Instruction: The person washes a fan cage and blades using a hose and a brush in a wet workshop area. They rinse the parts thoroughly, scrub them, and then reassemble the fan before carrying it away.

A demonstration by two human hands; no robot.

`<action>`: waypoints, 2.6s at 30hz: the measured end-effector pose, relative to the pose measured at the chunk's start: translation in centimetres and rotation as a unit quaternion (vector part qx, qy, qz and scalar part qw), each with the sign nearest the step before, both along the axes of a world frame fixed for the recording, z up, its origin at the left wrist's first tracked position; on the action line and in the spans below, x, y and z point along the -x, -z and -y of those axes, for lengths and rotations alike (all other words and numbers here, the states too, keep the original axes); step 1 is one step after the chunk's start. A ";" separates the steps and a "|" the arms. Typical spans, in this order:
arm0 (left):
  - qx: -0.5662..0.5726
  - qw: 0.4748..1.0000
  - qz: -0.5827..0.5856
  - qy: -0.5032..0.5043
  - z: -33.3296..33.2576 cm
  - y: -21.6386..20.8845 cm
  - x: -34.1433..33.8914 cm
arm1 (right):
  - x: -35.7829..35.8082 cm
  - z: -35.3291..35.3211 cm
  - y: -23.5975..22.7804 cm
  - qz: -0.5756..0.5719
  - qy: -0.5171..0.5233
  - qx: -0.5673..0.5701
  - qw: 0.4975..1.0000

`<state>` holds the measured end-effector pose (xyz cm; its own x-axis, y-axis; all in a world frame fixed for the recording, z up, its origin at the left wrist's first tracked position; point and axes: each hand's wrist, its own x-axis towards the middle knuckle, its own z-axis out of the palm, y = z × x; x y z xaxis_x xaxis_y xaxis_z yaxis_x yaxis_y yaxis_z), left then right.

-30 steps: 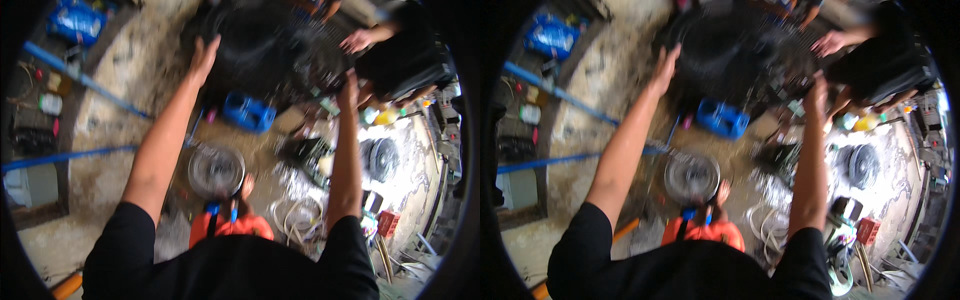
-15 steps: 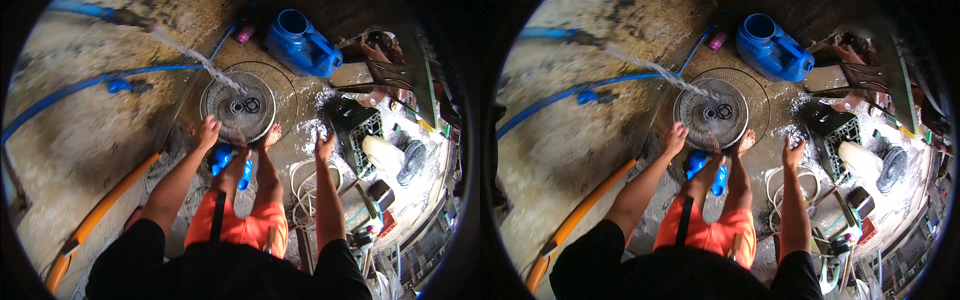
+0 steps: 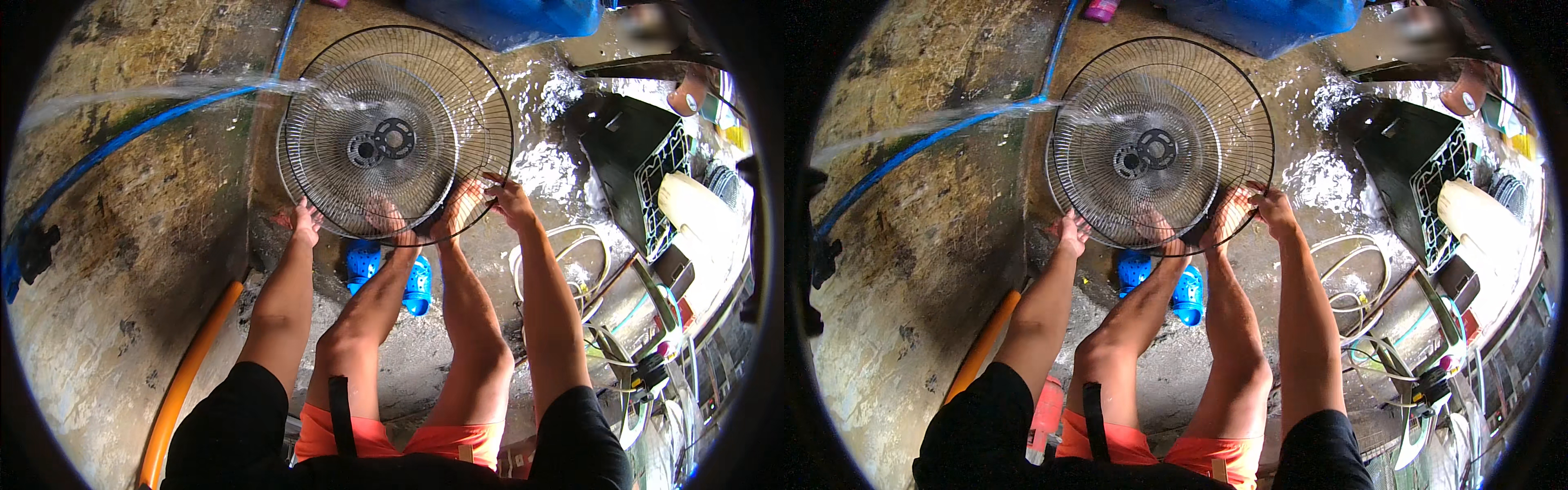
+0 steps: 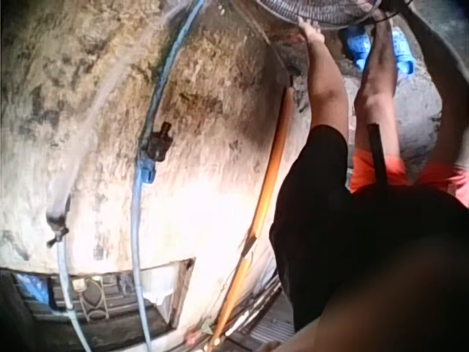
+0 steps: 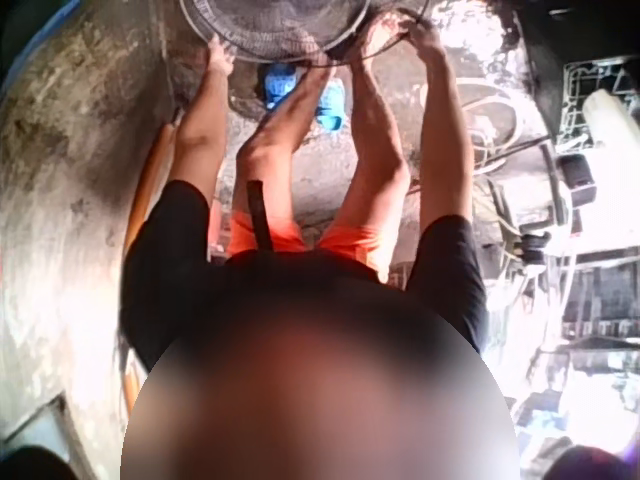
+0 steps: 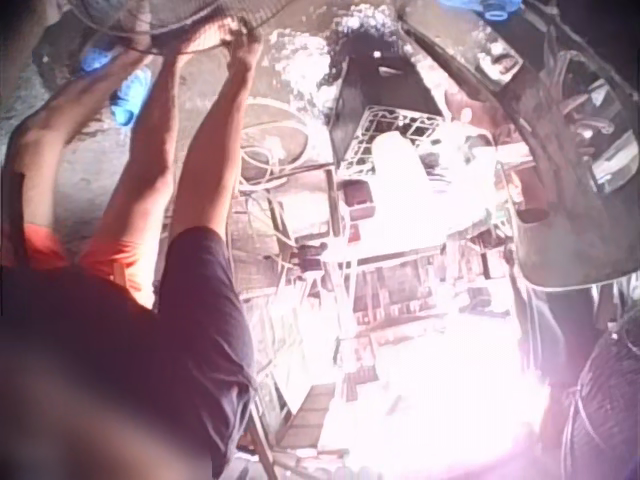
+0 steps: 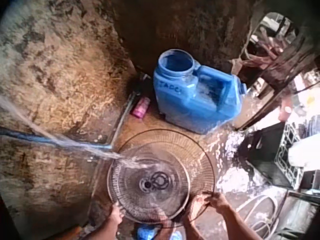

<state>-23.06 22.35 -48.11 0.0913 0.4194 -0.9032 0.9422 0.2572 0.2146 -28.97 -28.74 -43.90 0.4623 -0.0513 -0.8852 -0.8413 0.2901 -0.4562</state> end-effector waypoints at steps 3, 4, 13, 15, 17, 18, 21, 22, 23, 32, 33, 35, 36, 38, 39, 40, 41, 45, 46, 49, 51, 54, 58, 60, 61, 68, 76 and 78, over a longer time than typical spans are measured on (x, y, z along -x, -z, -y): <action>0.007 0.998 -0.014 0.053 -0.2 0.9 0.8 | -2.3 0.9 -7.7 0.109 -0.061 0.057 0.990; 0.062 0.996 0.005 0.069 0.0 0.9 1.2 | -3.2 1.3 -10.8 0.095 0.039 0.007 0.995; 0.074 0.966 0.170 0.181 4.0 -7.2 -0.9 | -12.5 1.5 -42.0 0.173 -0.377 0.522 0.745; -0.019 0.953 0.172 0.248 3.1 -12.6 -2.3 | -15.2 -0.8 -45.4 0.246 -0.476 0.539 0.651; -0.208 0.824 0.152 0.505 1.7 -18.9 -3.9 | -19.5 -3.3 -45.7 0.234 -0.564 0.471 0.637; -0.257 0.798 0.174 0.517 1.4 -22.7 -3.2 | -21.2 -5.3 -45.2 0.277 -0.583 0.457 0.612; -0.358 0.735 0.190 0.544 -0.2 -33.6 -1.8 | -27.0 -13.0 -41.6 0.356 -0.704 0.442 0.427; -0.350 0.741 0.172 0.546 -1.1 -36.8 -1.2 | -28.6 -15.7 -40.4 0.354 -0.725 0.407 0.428; -0.344 0.747 0.154 0.548 -2.2 -39.6 -0.8 | -30.3 -18.2 -39.3 0.328 -0.757 0.373 0.425; -0.370 0.777 0.078 0.504 -8.9 -47.8 9.6 | -34.0 -23.5 -35.6 0.338 -0.765 0.386 0.390; -0.376 0.773 0.087 0.504 -9.2 -47.8 10.5 | -33.8 -22.8 -35.3 0.394 -0.717 0.417 0.396; -0.369 0.803 0.049 0.465 -9.8 -47.8 11.8 | -32.9 -22.1 -34.5 0.452 -0.667 0.431 0.407; -0.362 0.808 0.034 0.463 -10.0 -47.7 11.9 | -32.7 -22.0 -34.3 0.456 -0.653 0.444 0.410; -0.404 0.773 0.048 0.487 -10.0 -47.5 11.5 | -32.3 -21.9 -34.4 0.471 -0.645 0.487 0.354; -0.407 0.740 0.103 0.526 -9.7 -47.1 10.6 | -32.2 -21.8 -34.8 0.437 -0.664 0.513 0.324; -0.407 0.703 0.150 0.563 -9.2 -46.9 9.5 | -31.9 -21.5 -35.3 0.332 -0.695 0.499 0.398; -0.386 0.708 0.160 0.569 -8.5 -46.7 8.2 | -31.1 -20.6 -36.1 0.287 -0.691 0.478 0.460; -0.344 0.652 0.199 0.646 -2.5 -45.4 0.1 | -25.3 -14.3 -38.4 0.166 -0.591 0.472 0.633; -0.351 0.630 0.185 0.668 -0.3 -45.1 -2.5 | -22.9 -12.0 -38.4 0.165 -0.563 0.468 0.661; -0.350 0.538 0.158 0.750 6.5 -44.9 -11.2 | -15.5 -6.6 -37.1 0.229 -0.410 0.540 0.699; -0.313 0.510 0.153 0.787 11.1 -44.8 -15.8 | -11.1 -2.7 -36.8 0.069 -0.411 0.489 0.766; -0.289 0.449 0.109 0.838 16.5 -43.8 -22.5 | -5.6 1.3 -37.6 -0.025 -0.370 0.486 0.791; -0.336 0.388 0.152 0.844 19.5 -42.1 -27.0 | 1.8 5.4 -38.6 -0.109 -0.310 0.431 0.840; -0.385 0.349 0.190 0.833 20.2 -41.6 -27.7 | 5.5 6.8 -38.6 -0.136 -0.302 0.405 0.852; -0.379 0.353 0.197 0.832 20.5 -41.5 -27.8 | 7.2 7.3 -38.5 -0.128 -0.293 0.402 0.858; -0.389 0.316 0.206 0.841 24.1 -42.8 -26.6 | 17.2 7.8 -38.6 -0.108 -0.287 0.403 0.863; -0.513 0.189 0.189 0.816 25.8 -43.2 -28.6 | 21.0 7.3 -41.0 -0.123 -0.314 0.384 0.859; -0.518 0.190 0.194 0.811 25.9 -44.7 -29.1 | 21.1 7.1 -41.5 -0.170 -0.285 0.354 0.875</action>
